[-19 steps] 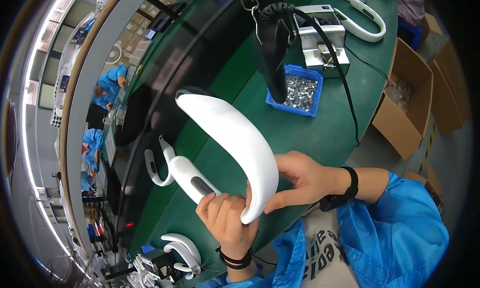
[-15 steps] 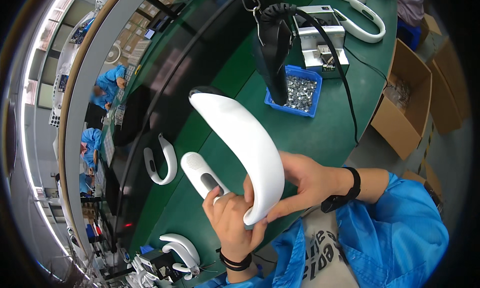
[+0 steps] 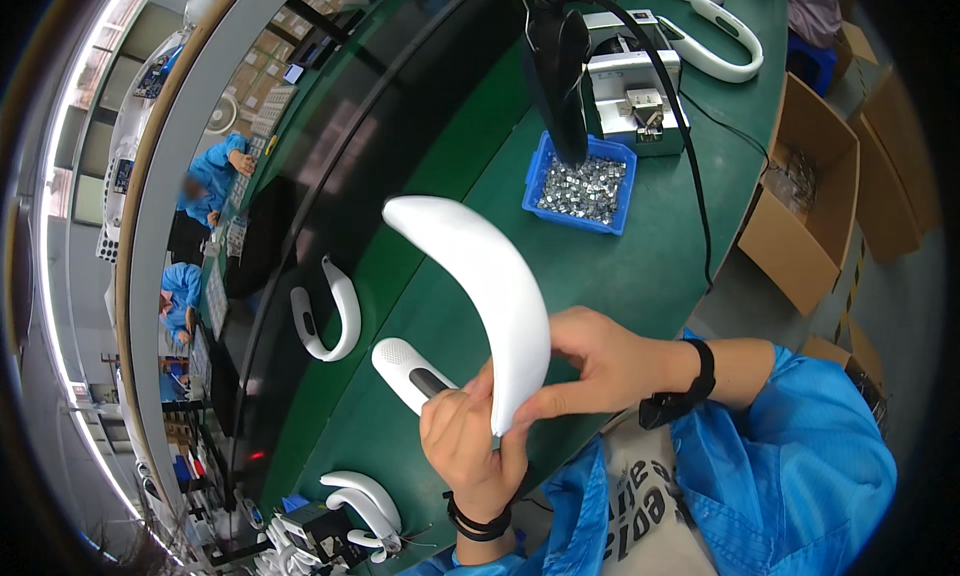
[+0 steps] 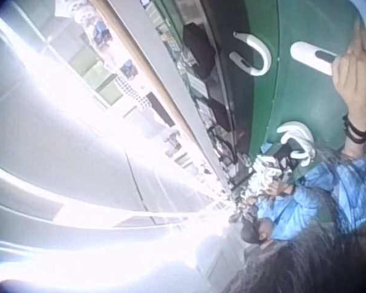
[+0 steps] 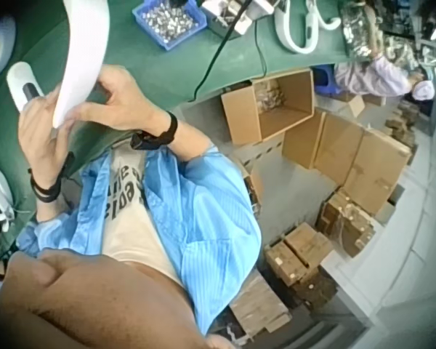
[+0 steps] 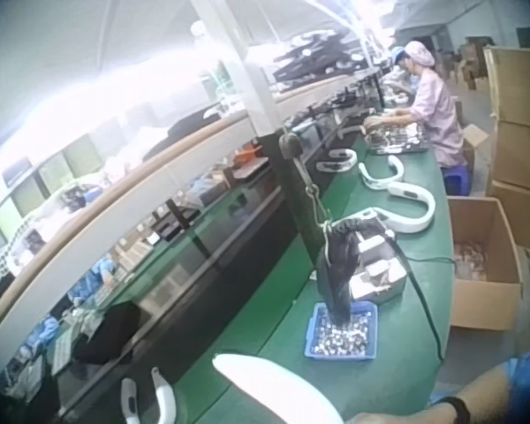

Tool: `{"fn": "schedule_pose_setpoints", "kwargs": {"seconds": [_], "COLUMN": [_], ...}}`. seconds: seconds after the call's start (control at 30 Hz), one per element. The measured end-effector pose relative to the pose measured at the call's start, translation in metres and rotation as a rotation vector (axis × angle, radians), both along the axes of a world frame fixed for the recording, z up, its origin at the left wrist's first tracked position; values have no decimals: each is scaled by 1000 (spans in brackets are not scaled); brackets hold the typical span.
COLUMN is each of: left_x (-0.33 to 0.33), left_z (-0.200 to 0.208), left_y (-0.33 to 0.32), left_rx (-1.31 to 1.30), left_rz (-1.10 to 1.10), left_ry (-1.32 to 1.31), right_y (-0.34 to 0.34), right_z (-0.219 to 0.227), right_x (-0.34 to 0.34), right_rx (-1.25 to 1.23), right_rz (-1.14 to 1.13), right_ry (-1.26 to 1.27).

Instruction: Assembling components of a curved white electronic device shell using screws and an electric screwdriver.

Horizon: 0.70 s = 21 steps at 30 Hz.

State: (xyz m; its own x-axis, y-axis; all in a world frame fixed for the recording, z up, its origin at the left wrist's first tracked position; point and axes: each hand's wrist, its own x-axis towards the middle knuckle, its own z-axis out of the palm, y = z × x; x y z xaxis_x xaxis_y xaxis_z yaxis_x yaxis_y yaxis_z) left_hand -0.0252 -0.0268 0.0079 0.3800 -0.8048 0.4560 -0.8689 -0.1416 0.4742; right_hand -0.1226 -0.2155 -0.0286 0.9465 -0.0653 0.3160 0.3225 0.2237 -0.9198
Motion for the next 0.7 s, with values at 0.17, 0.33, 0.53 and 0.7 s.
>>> {"fn": "schedule_pose_setpoints", "kwargs": {"seconds": [0.17, 0.33, 0.53, 0.7], "left_x": [1, -9, -24, -30], "left_z": [-7, -16, -29, -23], "left_y": [-2, -1, 1, -2], "left_rx": [21, -44, -168, -189], "left_rz": [-7, -58, -47, -9], "left_ry": [122, 447, 917, 1067], "right_y": [11, 8, 6, 5], "right_z": [5, 1, 2, -2], "right_x": [15, 11, 6, 0], "right_rx": [283, 69, -153, -216], "right_rz": [-65, 2, -90, -126], "right_ry": [25, 28, 74, 96]}}
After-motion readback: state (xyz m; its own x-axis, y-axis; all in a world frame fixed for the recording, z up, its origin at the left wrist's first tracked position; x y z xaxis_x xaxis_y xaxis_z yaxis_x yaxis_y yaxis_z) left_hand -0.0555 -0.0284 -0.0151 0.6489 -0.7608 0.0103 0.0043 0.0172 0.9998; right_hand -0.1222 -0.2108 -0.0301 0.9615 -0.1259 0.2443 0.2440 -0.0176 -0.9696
